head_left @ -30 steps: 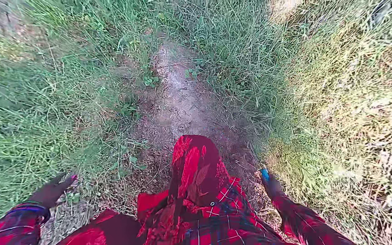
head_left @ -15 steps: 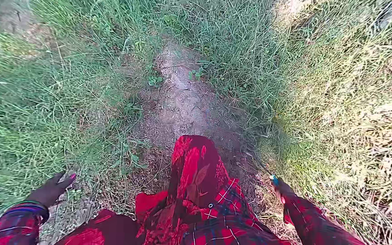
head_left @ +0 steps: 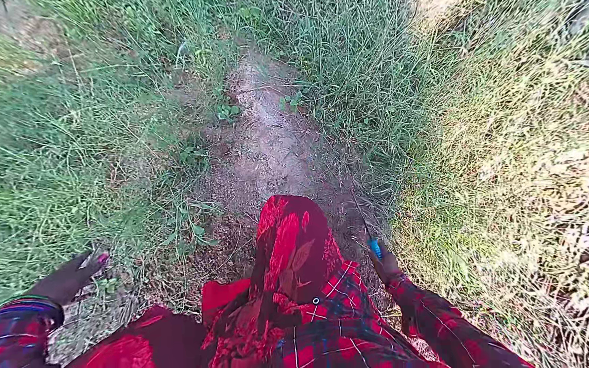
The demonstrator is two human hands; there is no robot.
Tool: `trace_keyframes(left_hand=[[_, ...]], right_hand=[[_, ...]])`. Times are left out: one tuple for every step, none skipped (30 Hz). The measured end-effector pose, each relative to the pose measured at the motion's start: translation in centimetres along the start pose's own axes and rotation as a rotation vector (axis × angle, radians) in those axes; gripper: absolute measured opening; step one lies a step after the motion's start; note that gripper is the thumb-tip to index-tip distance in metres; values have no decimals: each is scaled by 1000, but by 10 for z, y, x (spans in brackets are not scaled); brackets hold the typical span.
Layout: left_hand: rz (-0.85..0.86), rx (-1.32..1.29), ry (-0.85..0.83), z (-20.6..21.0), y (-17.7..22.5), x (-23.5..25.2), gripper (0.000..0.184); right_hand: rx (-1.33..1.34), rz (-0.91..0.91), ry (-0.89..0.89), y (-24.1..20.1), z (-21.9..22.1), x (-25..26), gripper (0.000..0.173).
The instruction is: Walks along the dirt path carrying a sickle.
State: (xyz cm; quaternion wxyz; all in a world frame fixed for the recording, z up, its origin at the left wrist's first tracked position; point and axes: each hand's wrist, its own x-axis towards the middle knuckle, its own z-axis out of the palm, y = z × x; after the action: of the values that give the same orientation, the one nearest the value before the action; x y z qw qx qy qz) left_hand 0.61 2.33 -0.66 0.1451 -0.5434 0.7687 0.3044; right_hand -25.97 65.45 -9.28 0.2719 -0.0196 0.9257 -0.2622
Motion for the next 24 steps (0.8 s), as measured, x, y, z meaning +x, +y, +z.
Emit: trace_keyframes(left_hand=[[8,8,28,1,1,-5,58],[11,13,48,0,7,-13,57],[0,-4,53,-3,18,-25,56],[-27,-25,40,-7,35,-40,56],[-58,-44,8,-11,53,-55,56],[-71,-46,-11,-12,64,-63,57],[-49,-32,-21,-13,67,-66,57],[15,-12,-11,-12,62,-63,56],[111,10,15,-9,45,-55,56],[189,34,47,-5,27,-45,57],[152,25,46,-5,24,-39,58],[59,-3,30,-5,30,-38,58],[-31,-21,12,-5,36,-38,57],[-88,-25,12,-4,40,-36,56],[-118,-33,21,-3,45,-36,56],[-130,-38,16,-1,48,-37,55],[-114,-29,2,0,46,-36,55],[-95,-27,-8,-1,46,-37,55],[-81,-26,-13,-2,46,-38,55],[-72,-31,-13,-4,45,-39,55],[-67,-41,-4,-4,42,-37,54],[-65,-72,9,-3,37,-34,55],[-63,-118,21,-2,31,-29,56],[-57,-163,15,-1,23,-22,58]], right_hand=[[-9,-95,-15,-23,-2,12,51],[-42,-152,-57,-45,-7,20,53],[-87,-195,-90,-62,-11,27,55],[-137,-219,-123,-70,-15,32,56],[-197,-219,-159,-67,-18,33,56],[-262,-191,-203,-50,-21,31,57],[-327,-118,-246,-25,-24,23,58],[-391,4,-280,12,-27,12,58],[-441,172,-308,59,-31,-5,56],[-442,360,-309,110,-38,-31,56],[-414,532,-275,159,-47,-60,55],[-375,681,-232,193,-61,-88,55],[-351,789,-210,211,-76,-113,55],[-354,868,-229,221,-87,-135,55],[-365,904,-250,226,-94,-150,55],[-388,908,-271,225,-98,-158,55],[-399,888,-265,222,-96,-161,55],[-386,845,-237,213,-89,-159,54],[-360,775,-195,204,-79,-151,53],[-308,696,-140,190,-66,-139,52],[-240,613,-87,171,-51,-126,51],[-172,524,-52,150,-36,-111,49],[-95,430,-28,126,-23,-94,49],[-51,325,-25,98,-13,-75,50]])
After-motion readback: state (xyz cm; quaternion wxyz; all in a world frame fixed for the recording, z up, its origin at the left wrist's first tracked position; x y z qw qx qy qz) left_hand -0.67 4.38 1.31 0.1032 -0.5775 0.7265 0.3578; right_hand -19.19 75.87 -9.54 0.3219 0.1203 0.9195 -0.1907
